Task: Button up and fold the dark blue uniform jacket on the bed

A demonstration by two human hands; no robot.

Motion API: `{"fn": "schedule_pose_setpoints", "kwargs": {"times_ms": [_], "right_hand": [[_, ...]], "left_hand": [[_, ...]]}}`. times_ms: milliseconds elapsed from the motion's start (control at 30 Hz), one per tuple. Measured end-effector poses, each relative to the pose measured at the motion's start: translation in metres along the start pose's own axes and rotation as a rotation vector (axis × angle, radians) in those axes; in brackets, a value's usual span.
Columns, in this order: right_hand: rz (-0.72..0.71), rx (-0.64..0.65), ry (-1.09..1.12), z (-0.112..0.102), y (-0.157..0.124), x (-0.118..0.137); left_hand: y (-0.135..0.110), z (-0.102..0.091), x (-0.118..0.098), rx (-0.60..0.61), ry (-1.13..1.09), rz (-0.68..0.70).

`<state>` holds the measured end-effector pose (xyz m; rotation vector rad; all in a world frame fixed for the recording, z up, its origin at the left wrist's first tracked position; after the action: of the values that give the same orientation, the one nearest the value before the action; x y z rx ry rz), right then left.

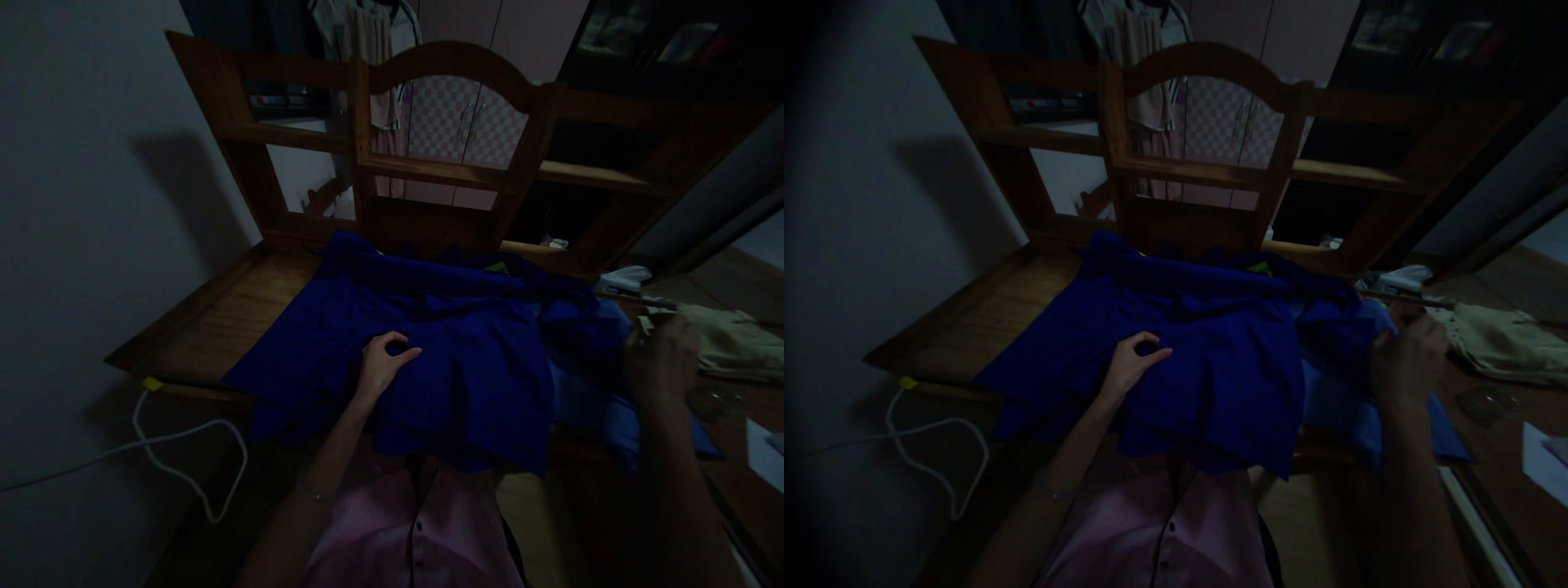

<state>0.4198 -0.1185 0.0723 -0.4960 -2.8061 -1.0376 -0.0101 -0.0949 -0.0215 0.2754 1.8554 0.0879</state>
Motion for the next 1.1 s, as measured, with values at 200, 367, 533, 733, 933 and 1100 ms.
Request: {"fn": "schedule_pose_setpoints", "kwargs": {"times_ms": [200,367,533,733,933,1100], "right_hand": [[-0.360,0.344,0.274,-0.024,-0.089,0.126],[-0.698,0.626,0.264,-0.025,-0.161,0.183],[-0.890,0.670,0.184,-0.016,-0.184,0.179],[-0.962,0.653,0.236,-0.020,-0.175,0.153],[-0.797,0.656,0.159,-0.019,-0.164,0.133],[-0.792,0.628,0.230,-0.033,-0.181,0.160]], "left_hand": [[-0.004,-0.001,0.000,0.004,-0.013,0.023],[-0.006,0.002,-0.006,-0.022,0.002,0.030],[-0.007,0.005,-0.007,-0.099,0.037,0.024],[-0.006,0.005,-0.006,-0.058,0.068,0.037],[-0.036,-0.020,-0.029,-0.012,0.184,0.070],[-0.085,-0.030,-0.047,-0.004,0.318,0.094]]}}
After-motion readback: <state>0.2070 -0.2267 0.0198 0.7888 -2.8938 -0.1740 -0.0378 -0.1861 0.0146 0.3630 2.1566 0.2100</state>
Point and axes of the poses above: each hand's wrist, its own y-axis towards the middle knuckle, its own z-axis out of the palm, x = y × z, the point moved 2 cm from there along y, towards the middle knuckle, and after that the axes turned 11 degrees about x, right-handed, at the moved point
